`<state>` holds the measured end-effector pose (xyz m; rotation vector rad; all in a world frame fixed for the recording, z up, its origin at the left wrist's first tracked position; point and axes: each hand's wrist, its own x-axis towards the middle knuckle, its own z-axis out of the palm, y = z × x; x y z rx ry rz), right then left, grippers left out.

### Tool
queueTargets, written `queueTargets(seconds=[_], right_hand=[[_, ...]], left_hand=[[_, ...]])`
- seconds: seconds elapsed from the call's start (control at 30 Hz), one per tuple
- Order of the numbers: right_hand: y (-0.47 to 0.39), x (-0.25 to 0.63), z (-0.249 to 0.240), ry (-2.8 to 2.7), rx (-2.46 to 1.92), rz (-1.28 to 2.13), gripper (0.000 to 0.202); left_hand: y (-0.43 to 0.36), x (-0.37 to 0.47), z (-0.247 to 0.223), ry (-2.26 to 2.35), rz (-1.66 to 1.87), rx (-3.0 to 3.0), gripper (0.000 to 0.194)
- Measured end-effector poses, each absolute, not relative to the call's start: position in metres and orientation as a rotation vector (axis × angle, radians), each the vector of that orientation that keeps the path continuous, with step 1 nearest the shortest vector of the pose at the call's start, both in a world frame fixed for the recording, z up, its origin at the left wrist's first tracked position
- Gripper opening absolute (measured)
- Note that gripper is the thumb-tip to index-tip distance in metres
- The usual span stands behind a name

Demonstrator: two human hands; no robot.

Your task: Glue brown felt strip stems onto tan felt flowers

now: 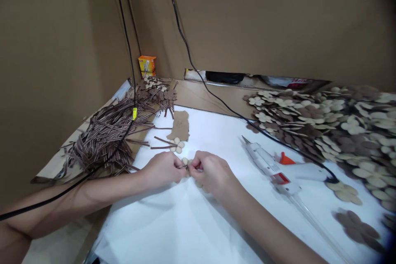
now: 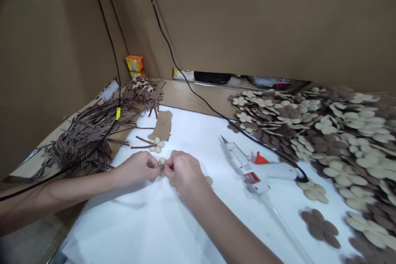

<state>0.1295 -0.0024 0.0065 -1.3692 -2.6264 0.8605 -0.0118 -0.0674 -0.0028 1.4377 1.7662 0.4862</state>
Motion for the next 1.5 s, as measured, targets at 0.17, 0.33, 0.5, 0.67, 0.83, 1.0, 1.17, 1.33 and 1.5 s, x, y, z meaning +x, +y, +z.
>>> queueTargets(seconds=[0.17,0.33,0.5,0.67,0.83,1.0,1.17,1.33,1.5], right_hand=[[-0.002,0.130,0.006,-2.625,-1.346,0.890,0.014],[0.001,0.129,0.002,-2.622,-1.346,0.890,0.017],[0.008,0.136,0.003,-2.616,-1.296,1.025,0.015],[0.012,0.141,0.007,-2.555,-1.326,1.028,0.012],[0.006,0.137,0.008,-2.577,-1.260,1.009,0.019],[0.005,0.137,0.003,-2.534,-1.168,1.148,0.003],[0.008,0.138,-0.009,-2.434,-1.140,1.334,0.010],[0.011,0.139,-0.015,-2.136,-1.110,1.640,0.026],[0.011,0.141,-0.008,-1.943,-1.047,1.899,0.032]], left_hand=[[-0.069,-0.009,-0.002,1.794,0.484,1.427,0.025],[-0.070,-0.007,-0.004,1.837,0.484,1.516,0.024],[-0.071,-0.005,-0.002,1.926,0.442,1.568,0.028],[-0.072,-0.003,0.001,1.969,0.410,1.607,0.029],[-0.073,-0.002,0.001,1.970,0.410,1.619,0.030],[-0.077,0.002,0.003,2.011,0.390,1.676,0.029],[-0.083,0.004,0.006,2.044,0.393,1.717,0.029],[-0.082,-0.006,0.006,1.856,0.474,1.600,0.032],[-0.079,-0.019,0.007,1.498,0.483,1.253,0.035]])
